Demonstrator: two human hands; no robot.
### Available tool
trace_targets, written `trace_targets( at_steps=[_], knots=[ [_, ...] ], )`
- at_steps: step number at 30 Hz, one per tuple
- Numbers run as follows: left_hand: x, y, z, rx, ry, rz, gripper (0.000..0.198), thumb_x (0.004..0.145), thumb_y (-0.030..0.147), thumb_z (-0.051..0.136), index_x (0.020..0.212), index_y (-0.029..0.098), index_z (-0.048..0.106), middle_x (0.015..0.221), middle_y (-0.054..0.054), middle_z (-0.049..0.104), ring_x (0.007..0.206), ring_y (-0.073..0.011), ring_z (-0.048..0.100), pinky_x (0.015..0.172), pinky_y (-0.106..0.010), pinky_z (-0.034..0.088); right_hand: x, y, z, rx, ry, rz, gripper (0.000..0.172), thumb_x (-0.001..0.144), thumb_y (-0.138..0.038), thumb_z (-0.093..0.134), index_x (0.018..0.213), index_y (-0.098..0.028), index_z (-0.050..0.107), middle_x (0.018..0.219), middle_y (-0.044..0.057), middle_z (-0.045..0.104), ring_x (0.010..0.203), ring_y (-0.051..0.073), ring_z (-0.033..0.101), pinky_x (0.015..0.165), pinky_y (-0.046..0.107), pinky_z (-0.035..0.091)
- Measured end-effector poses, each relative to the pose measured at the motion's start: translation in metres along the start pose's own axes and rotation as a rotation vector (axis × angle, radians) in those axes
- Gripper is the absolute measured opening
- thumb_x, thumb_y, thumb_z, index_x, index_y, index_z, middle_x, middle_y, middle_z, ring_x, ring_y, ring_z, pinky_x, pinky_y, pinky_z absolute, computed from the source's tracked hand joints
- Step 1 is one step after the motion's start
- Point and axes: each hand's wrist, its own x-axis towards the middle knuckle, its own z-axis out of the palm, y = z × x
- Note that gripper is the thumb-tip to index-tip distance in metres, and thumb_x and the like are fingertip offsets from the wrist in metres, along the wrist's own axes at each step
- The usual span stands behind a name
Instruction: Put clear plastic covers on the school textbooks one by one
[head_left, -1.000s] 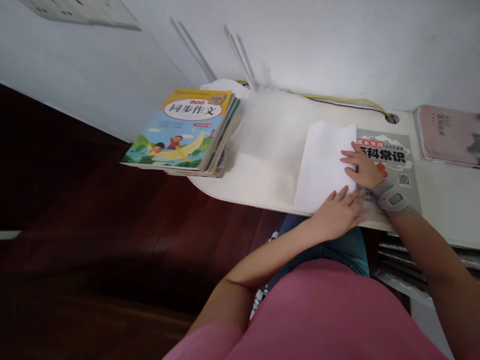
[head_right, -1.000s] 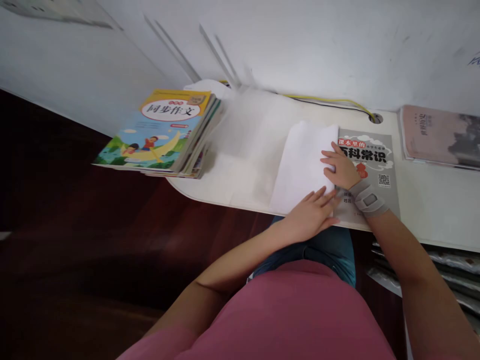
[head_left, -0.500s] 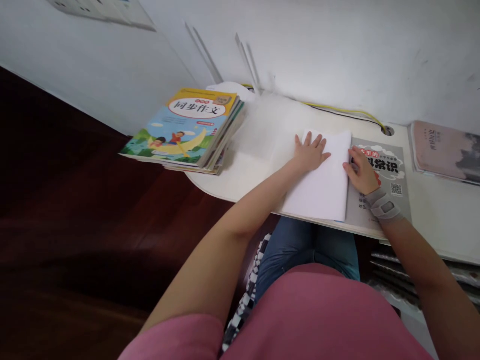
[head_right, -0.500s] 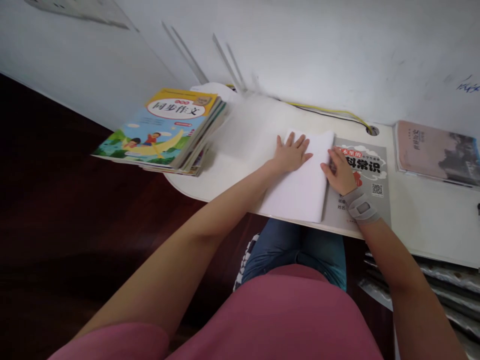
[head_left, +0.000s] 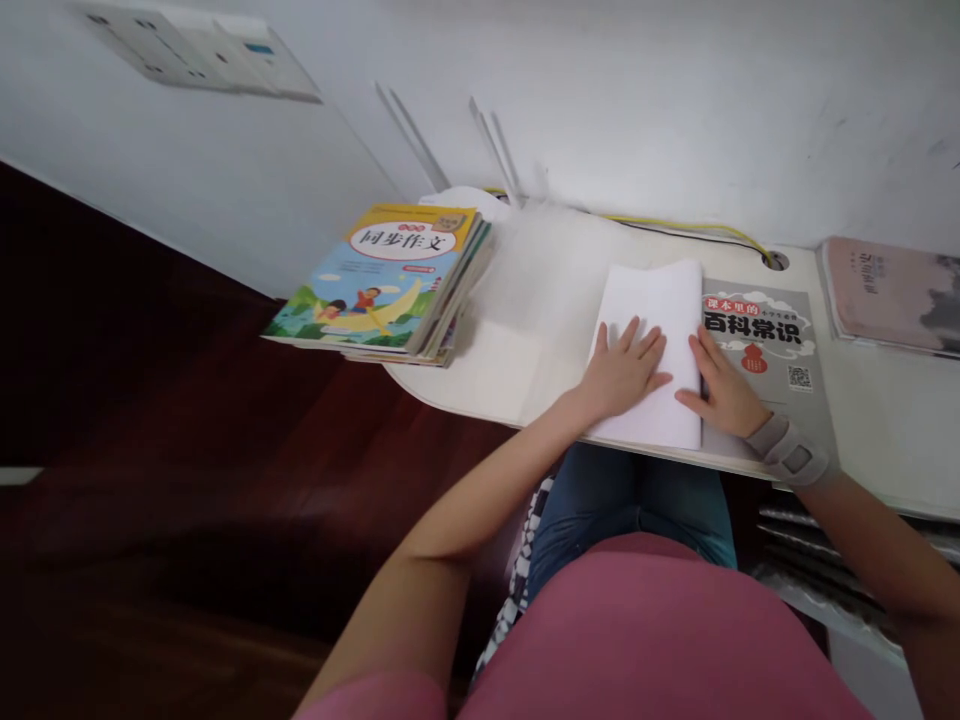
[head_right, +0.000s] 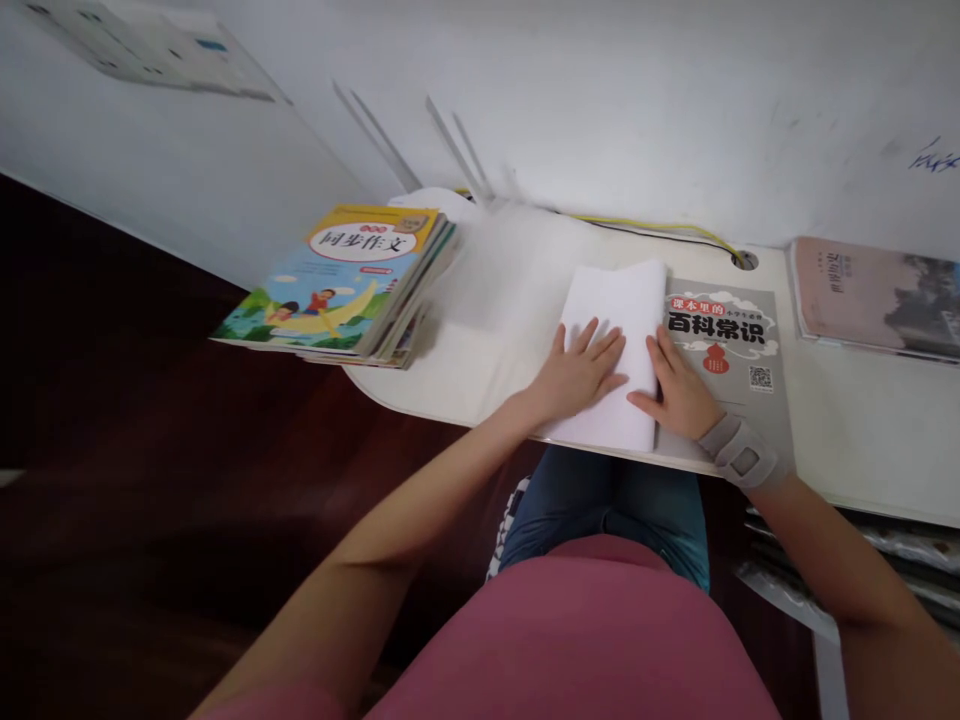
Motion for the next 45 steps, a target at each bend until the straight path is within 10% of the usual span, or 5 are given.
trace_targets(
  at_steps=[18,24,29,33,45],
  knots=[
    [-0.080,-0.105,0.033,-0.232,0.384,-0.398,0.054,0.088,0.008,0.037,0.142,0.011,0.041,0.154,-0.022,0.028,0.143,-0.0327,0.029,0.110,-0.054,0.034,0.005,-0.028,0.012,-0.137,0.022,0.058,0.086,0.091,-0.042,0.050,0.154,-0.021,-0.005,0.162,0.013,-0.005,0.147,0.035,0.010,0.114,0.058,0.027],
    [-0.086,-0.048,0.010,-0.111,0.549,-0.139,0.047,0.093,0.008,0.030,0.140,0.007,0.041,0.152,-0.024,0.033,0.147,-0.0288,0.012,0.116,-0.054,0.025,0.006,-0.033,0.014,-0.188,-0.017,0.000,0.081,0.092,-0.051,0.045,0.155,-0.019,0.004,0.162,0.014,-0.002,0.147,0.036,0.003,0.115,0.060,0.024],
    [-0.050,0.008,0.020,-0.199,0.278,-0.076,0.057,0.098,0.036,0.036,0.148,0.009,0.028,0.154,-0.024,0.027,0.146,-0.0332,0.018,0.112,-0.058,0.028,-0.001,-0.027,0.010,-0.171,-0.005,0.004,0.084,0.091,-0.055,0.045,0.155,-0.017,0.005,0.162,0.015,-0.003,0.148,0.036,0.004,0.115,0.059,0.023],
    [-0.040,-0.008,0.029,-0.183,0.198,-0.313,0.070,0.095,0.055,0.036,0.150,0.013,0.026,0.156,-0.024,0.023,0.145,-0.0389,0.015,0.111,-0.065,0.020,-0.015,-0.018,0.001,-0.181,-0.017,0.045,0.086,0.089,-0.056,0.048,0.155,-0.019,0.004,0.162,0.014,-0.005,0.147,0.037,0.009,0.114,0.060,0.025],
    [-0.058,-0.052,0.046,-0.410,0.335,-0.213,0.073,0.094,0.058,0.033,0.147,0.009,0.028,0.154,-0.027,0.025,0.144,-0.0343,0.023,0.114,-0.053,0.026,-0.029,-0.012,-0.011,-0.170,-0.056,0.040,0.077,0.089,-0.051,0.051,0.153,-0.022,0.019,0.162,0.010,0.001,0.148,0.035,0.008,0.113,0.060,0.026]
  ],
)
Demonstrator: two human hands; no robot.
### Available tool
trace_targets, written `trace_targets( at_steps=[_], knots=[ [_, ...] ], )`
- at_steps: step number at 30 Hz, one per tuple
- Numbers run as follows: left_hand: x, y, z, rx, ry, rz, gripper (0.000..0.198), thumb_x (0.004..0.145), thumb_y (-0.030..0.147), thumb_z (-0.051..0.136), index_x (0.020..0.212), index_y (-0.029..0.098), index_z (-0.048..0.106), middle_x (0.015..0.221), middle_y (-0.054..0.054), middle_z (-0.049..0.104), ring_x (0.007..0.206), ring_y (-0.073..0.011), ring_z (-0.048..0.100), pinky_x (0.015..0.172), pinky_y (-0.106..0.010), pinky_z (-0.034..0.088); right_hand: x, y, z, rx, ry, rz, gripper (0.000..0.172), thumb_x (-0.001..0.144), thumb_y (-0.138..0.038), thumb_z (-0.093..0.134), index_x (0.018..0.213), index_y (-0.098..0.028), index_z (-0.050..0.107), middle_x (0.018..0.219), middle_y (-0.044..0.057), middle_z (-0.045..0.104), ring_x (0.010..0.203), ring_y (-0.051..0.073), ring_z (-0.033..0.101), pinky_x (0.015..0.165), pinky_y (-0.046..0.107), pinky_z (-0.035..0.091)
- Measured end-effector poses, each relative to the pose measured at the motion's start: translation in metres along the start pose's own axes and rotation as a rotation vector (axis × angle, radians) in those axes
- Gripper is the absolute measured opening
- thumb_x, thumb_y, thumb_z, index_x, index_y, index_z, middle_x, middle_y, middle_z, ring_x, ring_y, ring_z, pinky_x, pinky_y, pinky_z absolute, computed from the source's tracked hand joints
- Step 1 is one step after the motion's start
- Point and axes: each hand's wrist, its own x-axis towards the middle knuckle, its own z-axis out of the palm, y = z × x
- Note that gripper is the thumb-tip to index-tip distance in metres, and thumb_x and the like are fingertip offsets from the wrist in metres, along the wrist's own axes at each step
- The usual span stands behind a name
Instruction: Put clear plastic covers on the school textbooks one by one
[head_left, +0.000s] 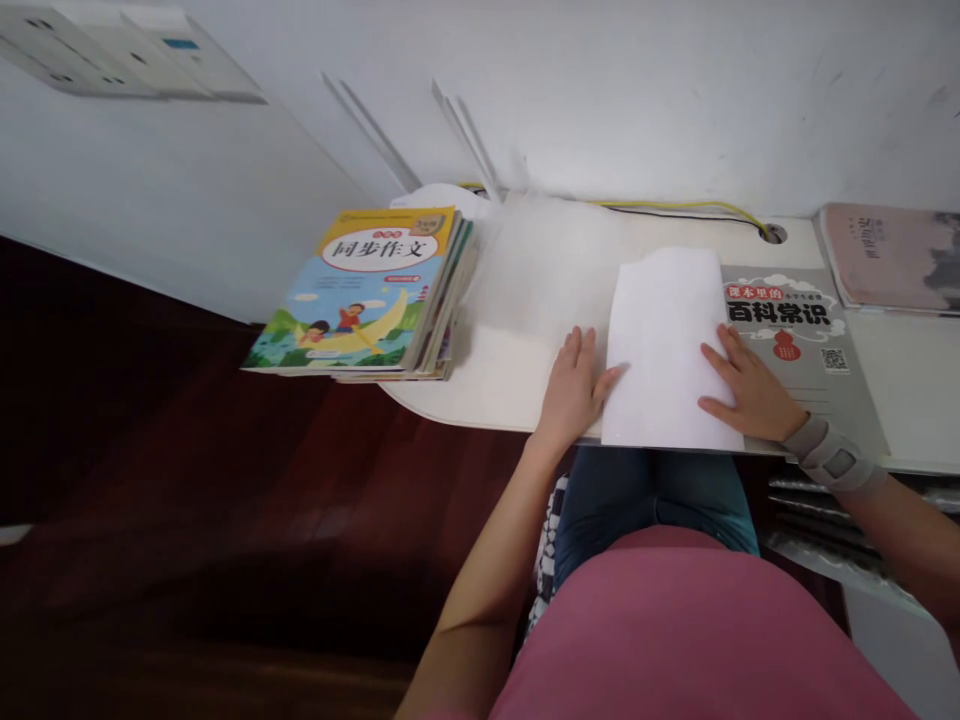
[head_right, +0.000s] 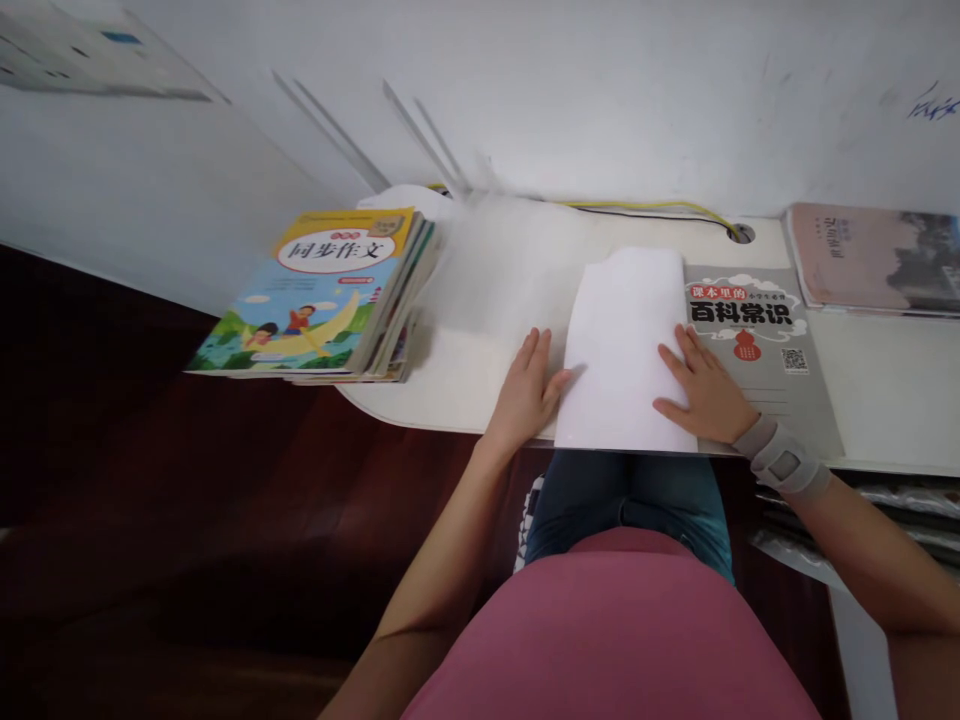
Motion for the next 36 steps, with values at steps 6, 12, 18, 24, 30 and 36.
trace_targets(
  at_steps=[6,12,18,24,30,36],
  knots=[
    [-0.002,0.003,-0.008,-0.060,-0.028,-0.020,0.068,0.095,0.055,0.033,0.147,0.011,0.030,0.154,-0.023,0.029,0.144,-0.0300,0.026,0.116,-0.050,0.023,0.006,-0.009,-0.002,-0.024,-0.003,-0.012,0.067,0.088,-0.049,0.054,0.144,-0.016,0.040,0.162,0.013,0.004,0.147,0.038,0.009,0.113,0.061,0.026],
    [-0.007,-0.004,-0.005,-0.315,0.097,-0.081,0.057,0.095,0.048,0.040,0.144,0.019,0.034,0.152,-0.017,0.037,0.141,-0.0263,0.034,0.115,-0.048,0.030,0.012,-0.018,0.007,0.053,0.037,0.092,0.074,0.089,-0.052,0.050,0.152,-0.025,0.022,0.163,0.007,-0.002,0.148,0.035,0.004,0.115,0.062,0.023],
    [-0.001,-0.009,-0.015,-0.888,0.120,-0.415,0.063,0.086,0.034,0.058,0.141,0.017,0.035,0.139,-0.019,0.052,0.098,-0.0195,0.068,0.093,-0.040,0.054,0.006,-0.015,0.007,0.114,0.056,0.061,0.078,0.091,-0.043,0.049,0.154,-0.032,0.005,0.163,0.002,-0.002,0.148,0.031,0.004,0.116,0.060,0.021],
    [0.048,-0.003,-0.040,-1.175,-0.054,-0.563,0.030,0.086,0.015,0.054,0.114,0.008,0.060,0.116,-0.016,0.067,0.076,-0.0125,0.069,0.077,-0.030,0.059,0.007,-0.014,0.006,0.134,0.051,0.072,0.076,0.090,-0.041,0.049,0.154,-0.033,0.009,0.163,0.000,-0.001,0.148,0.030,0.004,0.117,0.059,0.022],
    [0.093,-0.005,-0.042,-0.726,-0.242,-0.559,0.011,0.082,0.017,0.061,0.087,0.010,0.067,0.057,0.000,0.062,0.039,-0.0039,0.045,0.044,-0.017,0.037,0.007,-0.016,0.007,0.149,0.094,0.060,0.075,0.091,-0.039,0.049,0.154,-0.032,0.009,0.163,0.001,0.000,0.148,0.029,0.006,0.117,0.058,0.022],
    [0.092,0.008,-0.040,-0.363,-0.379,-0.389,0.034,0.077,0.030,0.062,0.047,0.017,0.051,0.031,0.005,0.038,0.031,-0.0059,0.031,0.040,-0.021,0.025,0.009,-0.018,0.006,0.187,0.100,0.097,0.079,0.091,-0.047,0.048,0.154,-0.031,0.002,0.163,0.004,-0.002,0.148,0.030,0.010,0.117,0.058,0.022]
  ],
)
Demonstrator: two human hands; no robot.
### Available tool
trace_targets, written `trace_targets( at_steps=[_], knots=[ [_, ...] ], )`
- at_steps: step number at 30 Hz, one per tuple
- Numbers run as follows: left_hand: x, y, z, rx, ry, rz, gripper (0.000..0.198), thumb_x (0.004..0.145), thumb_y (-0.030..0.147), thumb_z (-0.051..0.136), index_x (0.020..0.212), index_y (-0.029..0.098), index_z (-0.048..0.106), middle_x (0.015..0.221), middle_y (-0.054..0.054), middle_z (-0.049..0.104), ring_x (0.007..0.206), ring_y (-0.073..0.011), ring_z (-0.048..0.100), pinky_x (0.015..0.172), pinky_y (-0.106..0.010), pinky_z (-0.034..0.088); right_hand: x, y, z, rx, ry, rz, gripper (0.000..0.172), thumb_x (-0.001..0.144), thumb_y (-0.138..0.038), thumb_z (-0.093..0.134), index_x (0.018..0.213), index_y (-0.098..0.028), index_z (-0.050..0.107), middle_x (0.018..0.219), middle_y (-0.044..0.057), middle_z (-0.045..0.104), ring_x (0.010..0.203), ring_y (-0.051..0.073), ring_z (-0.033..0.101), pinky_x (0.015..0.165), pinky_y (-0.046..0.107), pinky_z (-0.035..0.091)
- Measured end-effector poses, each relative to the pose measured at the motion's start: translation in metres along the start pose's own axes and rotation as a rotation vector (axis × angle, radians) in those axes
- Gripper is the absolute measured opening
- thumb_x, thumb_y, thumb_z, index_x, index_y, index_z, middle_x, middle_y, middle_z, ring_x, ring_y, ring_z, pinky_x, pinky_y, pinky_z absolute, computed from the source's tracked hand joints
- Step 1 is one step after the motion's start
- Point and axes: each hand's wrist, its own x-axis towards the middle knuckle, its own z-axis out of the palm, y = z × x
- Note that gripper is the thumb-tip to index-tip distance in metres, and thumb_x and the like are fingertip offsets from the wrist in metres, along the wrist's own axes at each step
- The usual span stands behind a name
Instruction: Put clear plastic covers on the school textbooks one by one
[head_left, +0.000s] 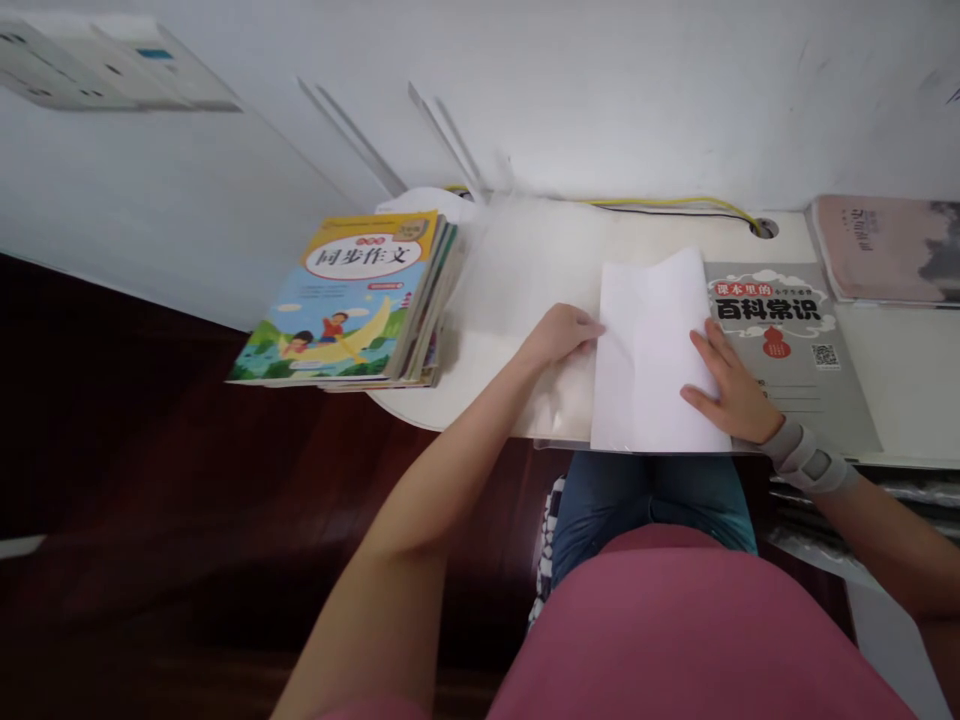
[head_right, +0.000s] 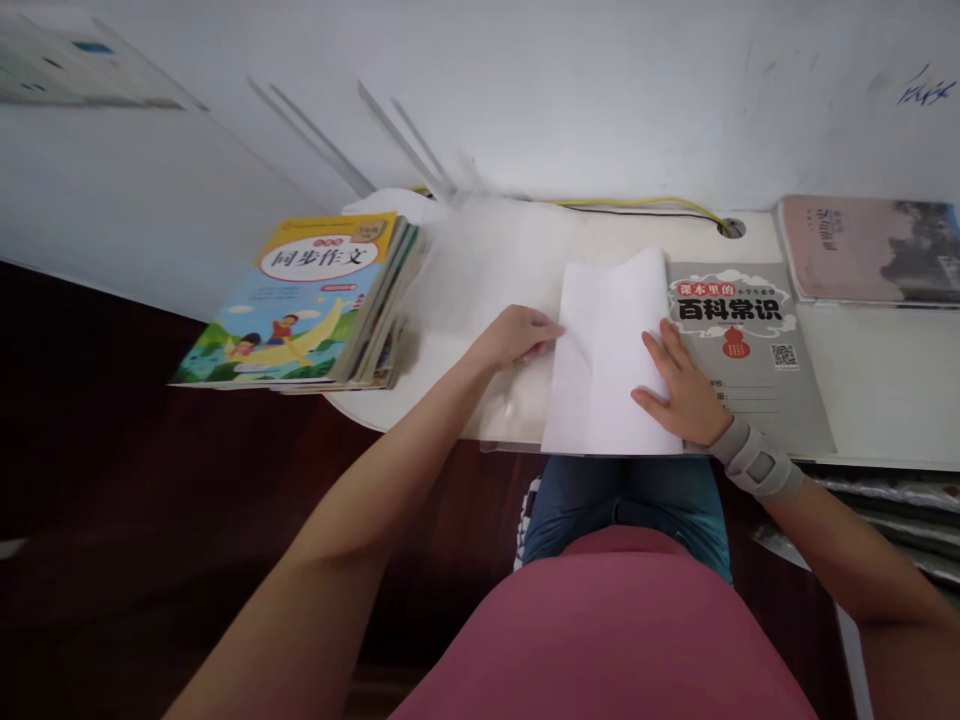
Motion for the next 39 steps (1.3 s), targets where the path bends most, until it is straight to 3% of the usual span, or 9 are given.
trace_targets(
  at_steps=[4,7,14,19,22,25,29,34,39],
  knots=[
    [0.000,-0.002,0.001,0.101,0.100,0.036,0.029,0.073,0.025,0.056,0.046,0.018,0.050,0.032,0.004,0.039,0.035,-0.0075,0.036,0.045,-0.021,0.030,0.001,-0.001,0.002,-0.032,-0.021,0.018,0.082,0.091,-0.049,0.047,0.155,-0.028,0.001,0.163,0.005,0.000,0.148,0.032,0.008,0.117,0.059,0.021],
    [0.004,-0.011,-0.005,0.071,0.136,0.025,0.027,0.071,0.026,0.054,0.046,0.018,0.049,0.035,0.003,0.041,0.036,-0.0075,0.036,0.044,-0.022,0.028,0.001,-0.002,0.003,-0.063,-0.040,0.005,0.079,0.090,-0.052,0.048,0.154,-0.024,0.011,0.162,0.007,0.005,0.148,0.033,0.009,0.116,0.059,0.023],
    [-0.006,-0.023,-0.022,0.082,-0.016,-0.023,0.032,0.075,0.028,0.057,0.046,0.018,0.048,0.037,0.003,0.044,0.035,-0.0076,0.038,0.044,-0.021,0.028,0.002,-0.006,0.001,-0.095,-0.087,-0.028,0.063,0.090,-0.050,0.049,0.144,-0.020,0.041,0.160,0.009,0.021,0.146,0.032,0.020,0.116,0.056,0.027],
    [-0.003,-0.024,-0.022,0.245,0.204,-0.003,0.026,0.076,0.017,0.050,0.051,0.018,0.052,0.040,0.001,0.050,0.040,-0.0093,0.046,0.049,-0.022,0.037,0.001,-0.006,0.001,-0.133,-0.082,-0.038,0.069,0.090,-0.058,0.044,0.146,-0.018,0.037,0.160,0.012,0.021,0.146,0.032,0.020,0.116,0.054,0.027],
    [-0.013,-0.030,-0.014,0.217,0.283,-0.017,0.020,0.082,0.020,0.046,0.068,0.016,0.060,0.053,-0.002,0.061,0.048,-0.0122,0.056,0.055,-0.023,0.046,0.001,-0.006,0.003,-0.168,-0.066,-0.008,0.077,0.091,-0.061,0.037,0.151,-0.013,0.024,0.159,0.017,0.020,0.146,0.032,0.020,0.115,0.054,0.027],
    [-0.041,-0.045,0.002,0.252,0.420,0.134,0.029,0.091,0.028,0.040,0.098,0.013,0.064,0.089,-0.011,0.072,0.080,-0.0196,0.068,0.076,-0.034,0.054,0.002,-0.009,0.005,-0.248,-0.090,-0.012,0.085,0.092,-0.062,0.033,0.150,-0.003,0.019,0.156,0.025,0.021,0.145,0.035,0.020,0.114,0.055,0.026],
    [-0.081,-0.072,0.032,0.359,0.474,0.393,0.048,0.096,0.038,0.036,0.131,0.008,0.049,0.135,-0.021,0.056,0.129,-0.0290,0.049,0.107,-0.050,0.040,0.004,-0.015,0.006,-0.356,-0.131,-0.043,0.088,0.092,-0.063,0.032,0.147,0.004,0.022,0.153,0.031,0.024,0.145,0.036,0.021,0.114,0.055,0.024],
    [-0.090,-0.088,0.051,0.329,0.545,0.383,0.055,0.099,0.041,0.030,0.141,0.008,0.040,0.147,-0.022,0.042,0.142,-0.0305,0.030,0.114,-0.054,0.030,0.004,-0.024,0.008,-0.477,-0.165,-0.030,0.090,0.091,-0.065,0.032,0.142,0.009,0.031,0.150,0.034,0.029,0.143,0.038,0.024,0.114,0.054,0.024],
    [-0.084,-0.087,0.050,0.323,0.512,0.362,0.054,0.098,0.042,0.030,0.135,0.007,0.048,0.142,-0.022,0.048,0.140,-0.0310,0.035,0.114,-0.053,0.030,0.028,-0.023,0.012,-0.549,-0.226,-0.007,0.092,0.090,-0.067,0.034,0.138,0.011,0.037,0.146,0.035,0.034,0.140,0.041,0.030,0.113,0.054,0.024]
  ],
)
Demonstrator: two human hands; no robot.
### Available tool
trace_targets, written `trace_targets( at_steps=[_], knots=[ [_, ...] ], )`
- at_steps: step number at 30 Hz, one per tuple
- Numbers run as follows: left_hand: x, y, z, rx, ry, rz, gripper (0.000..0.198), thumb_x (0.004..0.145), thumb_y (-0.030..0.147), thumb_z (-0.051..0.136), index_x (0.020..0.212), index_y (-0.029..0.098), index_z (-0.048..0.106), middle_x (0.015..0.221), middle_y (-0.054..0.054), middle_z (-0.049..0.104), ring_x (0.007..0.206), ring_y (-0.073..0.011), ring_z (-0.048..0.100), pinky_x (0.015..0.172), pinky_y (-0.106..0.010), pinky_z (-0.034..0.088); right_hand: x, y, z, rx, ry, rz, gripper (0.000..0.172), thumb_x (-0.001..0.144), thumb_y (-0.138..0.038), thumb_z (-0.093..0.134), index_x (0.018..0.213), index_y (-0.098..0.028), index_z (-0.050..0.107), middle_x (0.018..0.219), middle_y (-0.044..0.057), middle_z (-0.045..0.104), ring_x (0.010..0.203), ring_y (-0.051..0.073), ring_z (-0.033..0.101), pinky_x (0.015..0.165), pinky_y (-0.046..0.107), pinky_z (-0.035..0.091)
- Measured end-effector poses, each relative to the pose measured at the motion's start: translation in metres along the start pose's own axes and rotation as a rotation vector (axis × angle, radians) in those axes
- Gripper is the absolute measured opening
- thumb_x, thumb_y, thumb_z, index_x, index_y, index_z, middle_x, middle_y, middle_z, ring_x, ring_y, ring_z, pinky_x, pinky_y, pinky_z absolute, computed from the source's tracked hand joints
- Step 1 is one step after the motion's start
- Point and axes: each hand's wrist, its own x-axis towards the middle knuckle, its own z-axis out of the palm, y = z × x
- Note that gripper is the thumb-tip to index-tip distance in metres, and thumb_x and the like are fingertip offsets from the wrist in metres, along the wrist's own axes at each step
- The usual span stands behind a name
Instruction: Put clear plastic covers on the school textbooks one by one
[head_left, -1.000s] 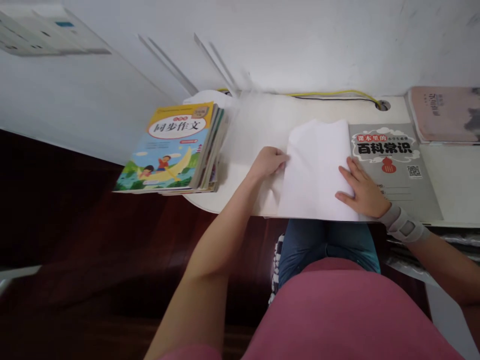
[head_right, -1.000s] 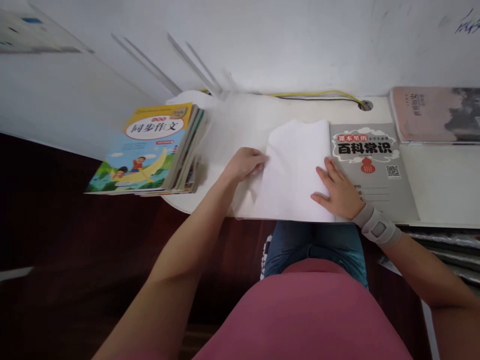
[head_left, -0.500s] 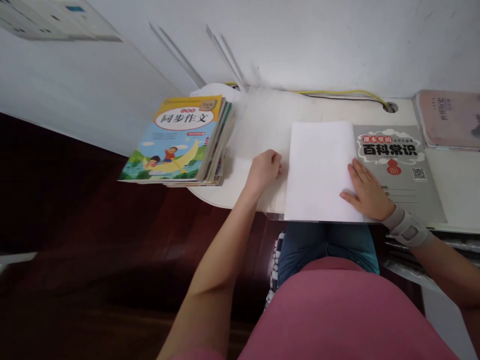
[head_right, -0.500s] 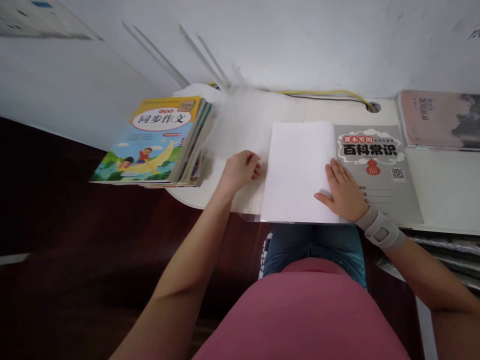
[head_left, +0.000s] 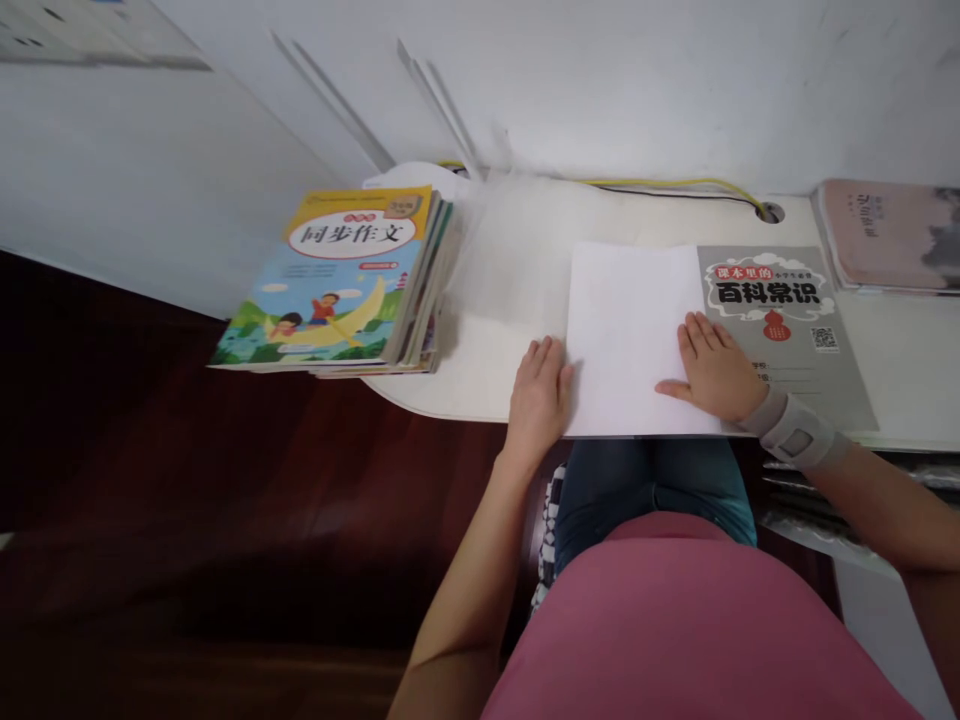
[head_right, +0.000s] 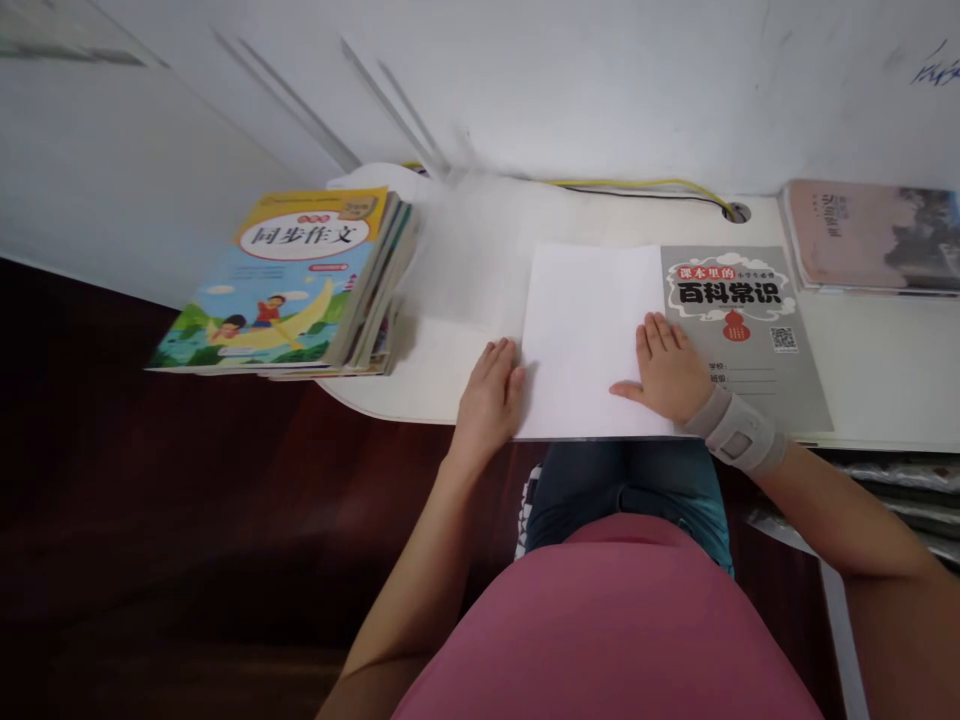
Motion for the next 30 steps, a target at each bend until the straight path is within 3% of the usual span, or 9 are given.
trace_targets(
  at_steps=[5,8,11,16,19,22,24,28,30],
  knots=[
    [0.002,-0.006,-0.007,-0.055,0.081,-0.082,0.052,0.094,0.037,0.042,0.139,0.010,0.043,0.150,-0.022,0.037,0.141,-0.0302,0.033,0.113,-0.049,0.033,0.052,0.017,0.007,0.013,0.014,0.120,0.084,0.093,-0.062,0.032,0.141,0.007,0.036,0.150,0.030,0.032,0.143,0.038,0.026,0.113,0.053,0.024],
    [0.007,-0.008,-0.016,-0.108,0.105,-0.226,0.060,0.087,0.029,0.052,0.143,0.013,0.036,0.138,-0.021,0.051,0.122,-0.0275,0.054,0.100,-0.044,0.046,0.063,0.016,0.008,0.026,0.060,0.168,0.077,0.095,-0.057,0.032,0.141,0.005,0.038,0.150,0.028,0.034,0.142,0.037,0.027,0.114,0.052,0.024],
    [0.015,-0.008,-0.025,-0.134,0.054,-0.336,0.062,0.081,0.024,0.055,0.140,0.018,0.039,0.096,-0.008,0.069,0.084,-0.0192,0.066,0.082,-0.036,0.052,0.043,-0.004,0.005,0.019,0.068,0.179,0.072,0.096,-0.053,0.032,0.137,0.004,0.044,0.147,0.030,0.038,0.140,0.040,0.031,0.111,0.053,0.028],
    [0.022,0.000,-0.040,-0.347,0.087,-0.372,0.052,0.077,0.020,0.056,0.128,0.020,0.047,0.068,0.005,0.059,0.056,-0.0128,0.059,0.066,-0.031,0.051,-0.033,-0.056,0.006,0.076,0.132,0.064,0.080,0.088,-0.064,0.043,0.137,-0.002,0.047,0.146,0.029,0.040,0.139,0.044,0.030,0.111,0.060,0.025],
    [0.022,0.026,-0.061,-0.665,0.157,-0.260,0.041,0.077,0.022,0.060,0.117,0.022,0.052,0.062,0.008,0.054,0.051,-0.0107,0.057,0.059,-0.027,0.051,-0.065,-0.069,0.013,0.180,0.218,0.056,0.089,0.081,-0.068,0.052,0.139,-0.002,0.045,0.148,0.029,0.038,0.141,0.042,0.027,0.112,0.060,0.027],
    [0.023,0.074,-0.084,-0.881,0.255,-0.025,0.031,0.077,0.025,0.068,0.107,0.026,0.058,0.064,0.007,0.054,0.057,-0.0102,0.059,0.066,-0.026,0.053,-0.077,-0.063,0.016,0.392,0.327,0.080,0.066,0.091,-0.047,0.048,0.144,-0.008,0.040,0.150,0.022,0.038,0.142,0.032,0.031,0.111,0.053,0.035],
    [0.028,0.108,-0.091,-0.962,0.238,0.150,0.031,0.080,0.028,0.070,0.109,0.028,0.060,0.068,0.006,0.058,0.067,-0.0115,0.064,0.081,-0.031,0.055,-0.081,-0.051,0.014,0.599,0.402,0.123,0.052,0.094,-0.033,0.041,0.143,-0.014,0.043,0.146,0.016,0.046,0.135,0.026,0.043,0.109,0.047,0.041],
    [0.046,0.147,-0.063,-0.937,0.014,0.465,0.055,0.091,0.046,0.054,0.142,0.036,0.035,0.108,-0.002,0.066,0.110,-0.0187,0.062,0.106,-0.042,0.043,-0.100,-0.009,0.006,0.931,0.462,0.425,0.035,0.090,-0.037,0.050,0.109,-0.015,0.070,0.106,0.009,0.073,0.100,0.028,0.068,0.090,0.042,0.054],
    [0.056,0.146,-0.031,-0.702,-0.089,0.514,0.067,0.093,0.054,0.045,0.150,0.033,0.019,0.138,-0.010,0.052,0.129,-0.0238,0.049,0.111,-0.046,0.036,-0.114,0.020,0.005,1.020,0.465,0.605,0.034,0.083,-0.043,0.060,0.098,-0.015,0.072,0.095,0.007,0.075,0.091,0.028,0.070,0.085,0.044,0.055]
  ],
)
